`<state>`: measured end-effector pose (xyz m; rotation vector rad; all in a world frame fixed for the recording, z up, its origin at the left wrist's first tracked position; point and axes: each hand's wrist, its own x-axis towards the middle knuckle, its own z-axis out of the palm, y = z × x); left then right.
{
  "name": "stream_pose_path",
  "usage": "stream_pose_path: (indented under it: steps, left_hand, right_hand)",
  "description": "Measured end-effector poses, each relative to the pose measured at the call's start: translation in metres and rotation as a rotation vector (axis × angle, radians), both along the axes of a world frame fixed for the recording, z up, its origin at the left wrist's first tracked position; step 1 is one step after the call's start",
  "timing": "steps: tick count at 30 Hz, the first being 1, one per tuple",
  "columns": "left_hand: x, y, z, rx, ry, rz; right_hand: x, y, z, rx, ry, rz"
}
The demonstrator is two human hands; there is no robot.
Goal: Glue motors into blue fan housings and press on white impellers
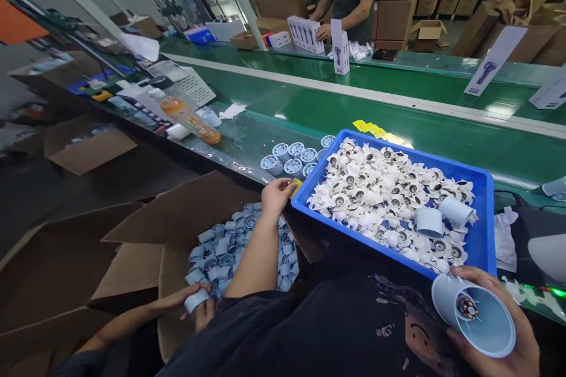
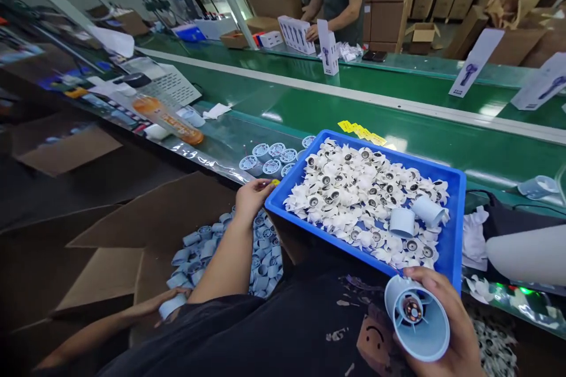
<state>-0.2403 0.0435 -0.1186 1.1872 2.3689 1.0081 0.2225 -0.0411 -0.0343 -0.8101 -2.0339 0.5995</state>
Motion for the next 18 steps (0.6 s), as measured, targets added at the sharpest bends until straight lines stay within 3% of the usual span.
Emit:
stream_pose_path:
  steps: [3,8,11,15,17,18]
  left_hand:
    - [0.01,0.009,-0.011,0.102,0.026,-0.055]
    - [0.012,0.011,-0.011,0.372,0.103,-0.066]
    - [0.007,0.002,-0.001,0.617,0.158,0.059]
    - [0.022,-0.012,0.027,0.998,0.203,0.207]
    - [0.051,-0.018,0.043,1.104,0.152,0.061]
    - [0.07,-0.021,0.051,1.082,0.091,-0.129]
  right_hand:
    - [-0.006,0.0,0.007,0.047,0.023,0.015]
    - [-0.008,-0.004,0.012,0.049,0.034,-0.009]
    - [-0.004,-0.005,0.01,0.022,0.052,-0.042]
    - [-0.01,-0.001,0.003,-0.018,0.044,-0.092]
    - [-0.022,0.005,0.0,-0.06,0.057,-0.137]
    - [-0.03,0.009,-0.001,-0.09,0.087,-0.156]
